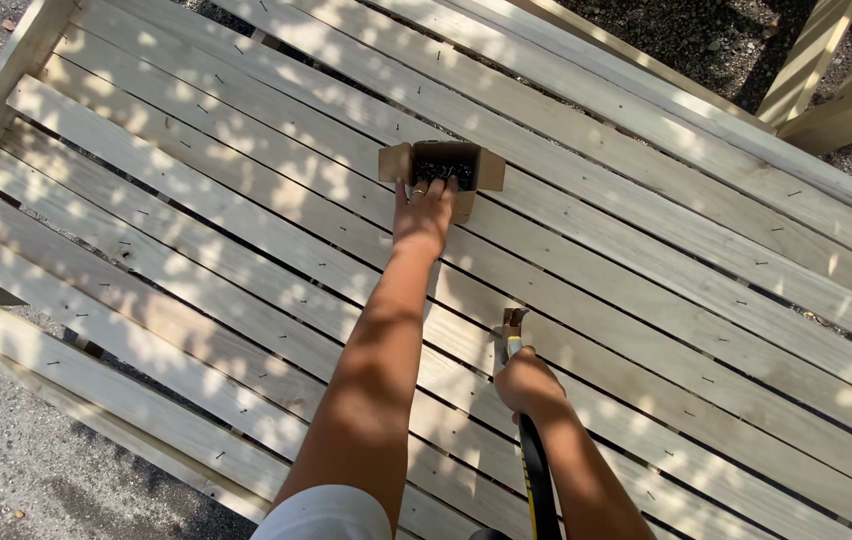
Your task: The person hammers nails into the slats of a wooden bench frame outdoors, using a small wood block in one hand and a claw hammer in the other, and takes nails from an open cardboard box on the slats.
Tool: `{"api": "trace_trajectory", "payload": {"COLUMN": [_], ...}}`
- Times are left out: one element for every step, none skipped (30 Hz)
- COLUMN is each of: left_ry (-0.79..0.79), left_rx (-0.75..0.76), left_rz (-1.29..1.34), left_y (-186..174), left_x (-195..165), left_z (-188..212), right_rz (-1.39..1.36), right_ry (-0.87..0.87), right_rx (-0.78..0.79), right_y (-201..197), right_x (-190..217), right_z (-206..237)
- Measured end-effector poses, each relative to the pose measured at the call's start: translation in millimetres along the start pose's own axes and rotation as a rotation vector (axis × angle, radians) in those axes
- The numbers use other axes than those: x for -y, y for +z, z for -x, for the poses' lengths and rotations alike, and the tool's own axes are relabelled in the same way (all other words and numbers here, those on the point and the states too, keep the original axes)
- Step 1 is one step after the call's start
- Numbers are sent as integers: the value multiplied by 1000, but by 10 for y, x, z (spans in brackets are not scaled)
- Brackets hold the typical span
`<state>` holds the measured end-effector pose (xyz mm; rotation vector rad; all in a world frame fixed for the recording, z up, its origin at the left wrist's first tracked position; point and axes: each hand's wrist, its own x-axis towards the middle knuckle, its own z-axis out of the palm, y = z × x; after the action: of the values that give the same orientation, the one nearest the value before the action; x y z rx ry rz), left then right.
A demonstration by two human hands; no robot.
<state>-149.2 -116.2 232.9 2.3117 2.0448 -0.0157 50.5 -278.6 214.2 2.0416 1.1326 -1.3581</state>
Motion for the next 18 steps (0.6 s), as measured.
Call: {"api": "trace_trajectory", "payload": {"left_ry": [-1, 5, 11, 16, 26, 36, 81, 126, 92, 58, 22, -13, -48, -84, -101, -119, -136, -151], "left_rx": [137, 154, 171, 191, 128, 66, 215, 361, 388, 416, 445, 498, 552, 612, 653, 690, 724, 677], "left_rz": [28, 57, 85, 110, 147, 187, 105, 23, 148, 276, 406, 429, 452, 472, 373, 272, 170, 141], "left_y": [11, 32, 83, 135, 144, 140, 129, 109, 93, 86, 105, 141, 196, 268, 361, 456, 538, 597], "left_x": [-8, -17, -18, -7, 8, 11, 22, 40, 72, 101, 91, 61, 26, -13, -98, -209, -286, -336], "left_z": [-49, -80, -72, -37, 37, 154, 306, 442, 530, 590, 625, 588, 487, 395, 320, 238, 208, 220], "right_rz": [-11, -28, -57, -135, -211, -287, -284, -283, -284, -294, -301, -308, -310, -312, -313, -308, -303, -298], "right_ry": [13, 9, 2, 27, 48, 70, 30, -10, -46, -39, -31, -25, -23, -19, -16, -11, -7, -1], "right_rx": [5, 11, 15, 54, 95, 136, 157, 175, 192, 189, 184, 177, 167, 162, 158, 149, 140, 132], "right_y": [-7, -37, -65, -117, -184, -243, -291, -326, -346, -354, -347, -340, -320, -308, -295, -290, -295, -301], "right_x": [56, 103, 128, 136, 125, 85, 38, -20, -78, -117, -159, -177, -188, -181, -164, -139, -109, -78], "right_z": [24, 19, 7, -31, -84, -130, -181, -218, -250, -271, -279, -278, -262, -240, -210, -174, -137, -97]}}
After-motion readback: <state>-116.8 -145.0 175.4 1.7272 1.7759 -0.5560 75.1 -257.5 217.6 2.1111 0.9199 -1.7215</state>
